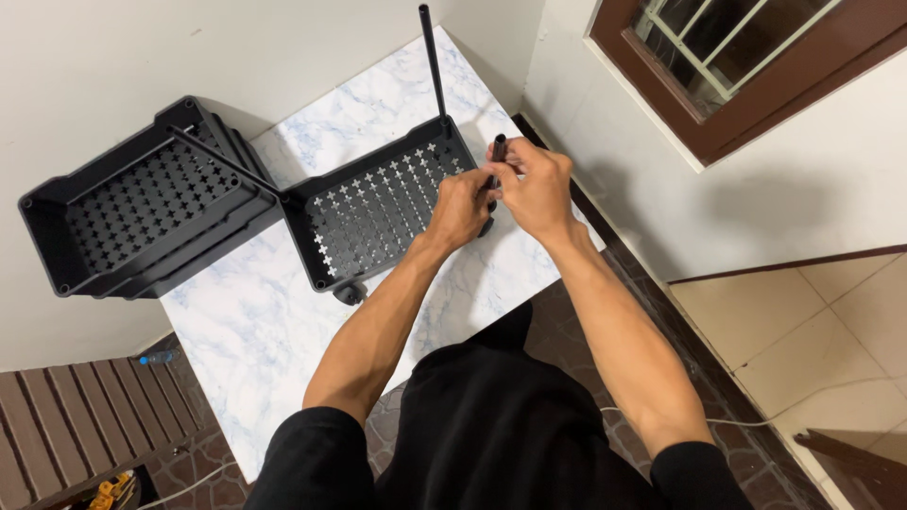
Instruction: The person assembles a black plastic tray by inserting four black rods into the tray's corner holes and securing each with a small cap. The person repeats the insertion and capping process for each corner, then places the assembled tray on the table.
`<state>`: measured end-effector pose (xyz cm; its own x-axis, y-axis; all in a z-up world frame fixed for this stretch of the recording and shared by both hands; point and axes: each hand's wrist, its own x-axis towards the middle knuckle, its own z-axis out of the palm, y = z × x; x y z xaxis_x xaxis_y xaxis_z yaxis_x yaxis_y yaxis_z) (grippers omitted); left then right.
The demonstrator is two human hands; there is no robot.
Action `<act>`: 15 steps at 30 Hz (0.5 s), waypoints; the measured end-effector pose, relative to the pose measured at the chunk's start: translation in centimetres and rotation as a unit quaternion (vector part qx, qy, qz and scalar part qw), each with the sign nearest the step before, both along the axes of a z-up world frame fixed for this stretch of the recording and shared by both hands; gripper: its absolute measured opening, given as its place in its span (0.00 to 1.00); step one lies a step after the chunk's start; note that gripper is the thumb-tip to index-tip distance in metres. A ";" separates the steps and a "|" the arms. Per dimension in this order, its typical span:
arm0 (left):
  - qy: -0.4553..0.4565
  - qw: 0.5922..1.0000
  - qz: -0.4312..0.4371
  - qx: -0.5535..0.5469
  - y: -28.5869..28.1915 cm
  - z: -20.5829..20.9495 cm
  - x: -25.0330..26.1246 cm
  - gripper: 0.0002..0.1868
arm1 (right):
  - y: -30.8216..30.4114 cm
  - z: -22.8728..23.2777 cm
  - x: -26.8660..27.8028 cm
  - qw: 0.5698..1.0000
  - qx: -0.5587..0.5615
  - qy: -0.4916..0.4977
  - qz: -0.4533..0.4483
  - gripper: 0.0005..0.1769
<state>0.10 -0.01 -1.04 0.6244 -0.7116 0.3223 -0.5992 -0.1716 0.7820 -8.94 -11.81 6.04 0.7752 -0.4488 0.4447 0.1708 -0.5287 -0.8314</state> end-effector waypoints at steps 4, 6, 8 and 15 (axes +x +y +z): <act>0.000 1.000 -0.015 -0.014 0.1 -0.4 0.7 0.14 | 0.1 0.6 0.5 0.999 -0.028 -0.016 -0.015 0.07; 0.033 0.999 -0.042 0.001 0.6 -0.5 1.2 0.22 | -0.1 0.8 0.4 0.999 -0.030 -0.027 0.027 0.08; -0.006 0.991 -0.082 0.109 0.7 -0.7 1.8 0.23 | -0.8 1.0 0.2 0.995 -0.025 -0.035 0.091 0.10; -0.128 0.884 -0.150 0.424 0.2 -2.1 3.2 0.48 | -1.0 0.2 0.3 0.993 0.068 0.039 0.091 0.07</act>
<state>3.27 0.17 -3.18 0.3510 -0.8863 -0.3023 -0.8557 -0.4347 0.2809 -8.65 -12.83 6.22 0.8788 -0.3497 0.3247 0.1857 -0.3762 -0.9077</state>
